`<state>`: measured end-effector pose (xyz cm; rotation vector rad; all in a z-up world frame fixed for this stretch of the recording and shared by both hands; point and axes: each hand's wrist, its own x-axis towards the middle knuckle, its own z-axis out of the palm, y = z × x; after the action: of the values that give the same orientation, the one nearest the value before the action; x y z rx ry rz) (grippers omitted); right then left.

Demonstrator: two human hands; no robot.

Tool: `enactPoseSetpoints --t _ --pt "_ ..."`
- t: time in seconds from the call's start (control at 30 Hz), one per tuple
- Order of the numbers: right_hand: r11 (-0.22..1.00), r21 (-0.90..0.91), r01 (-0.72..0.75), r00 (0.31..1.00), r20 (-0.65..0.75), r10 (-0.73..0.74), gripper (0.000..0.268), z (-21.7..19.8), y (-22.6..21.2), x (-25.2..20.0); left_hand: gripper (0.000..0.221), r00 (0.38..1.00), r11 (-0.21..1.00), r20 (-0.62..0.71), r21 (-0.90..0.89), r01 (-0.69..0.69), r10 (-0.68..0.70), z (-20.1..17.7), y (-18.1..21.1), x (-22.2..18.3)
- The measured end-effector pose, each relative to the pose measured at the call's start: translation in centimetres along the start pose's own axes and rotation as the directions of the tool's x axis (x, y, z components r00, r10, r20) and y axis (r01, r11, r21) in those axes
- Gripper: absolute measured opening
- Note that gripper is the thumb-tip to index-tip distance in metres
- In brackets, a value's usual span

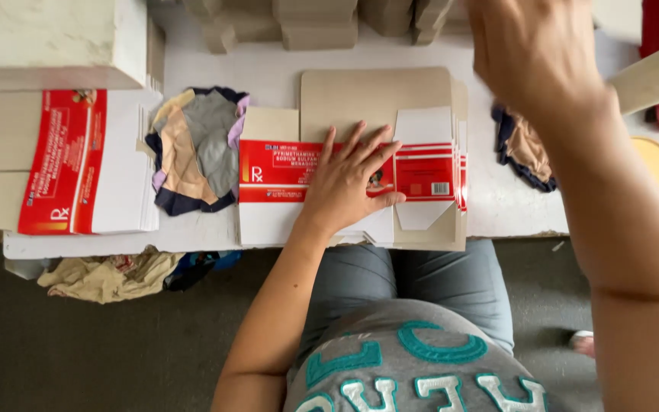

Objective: Applying glue to cardboard packaging flats using a small block to press them together.

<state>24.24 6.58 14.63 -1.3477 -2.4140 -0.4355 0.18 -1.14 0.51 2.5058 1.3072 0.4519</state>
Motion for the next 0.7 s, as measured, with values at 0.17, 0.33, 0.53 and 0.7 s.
enactPoseSetpoints --t 0.17,0.33,0.53,0.7 --pt "0.940 0.325 0.102 0.987 0.087 -0.137 0.075 -3.8 -9.5 -9.7 0.079 0.992 0.997 -0.129 -0.080 -0.003 -0.007 0.3 -0.1 0.1" --pt "0.816 0.557 -0.155 0.979 0.199 0.049 0.083 3.9 -10.5 -14.0 0.061 0.959 0.953 -0.236 -0.292 0.083 -0.156 0.7 -2.2 -2.8" --pt "0.827 0.523 -0.205 0.975 0.187 0.123 0.092 7.1 -10.7 -15.0 0.042 0.864 0.859 -0.368 -0.496 0.129 -0.343 -2.5 -8.5 -4.9" --pt "0.853 0.491 -0.174 0.982 0.157 0.109 0.101 7.3 -10.7 -15.0 0.034 0.772 0.771 -0.433 -0.626 0.114 -0.465 -7.8 -12.9 -7.0"
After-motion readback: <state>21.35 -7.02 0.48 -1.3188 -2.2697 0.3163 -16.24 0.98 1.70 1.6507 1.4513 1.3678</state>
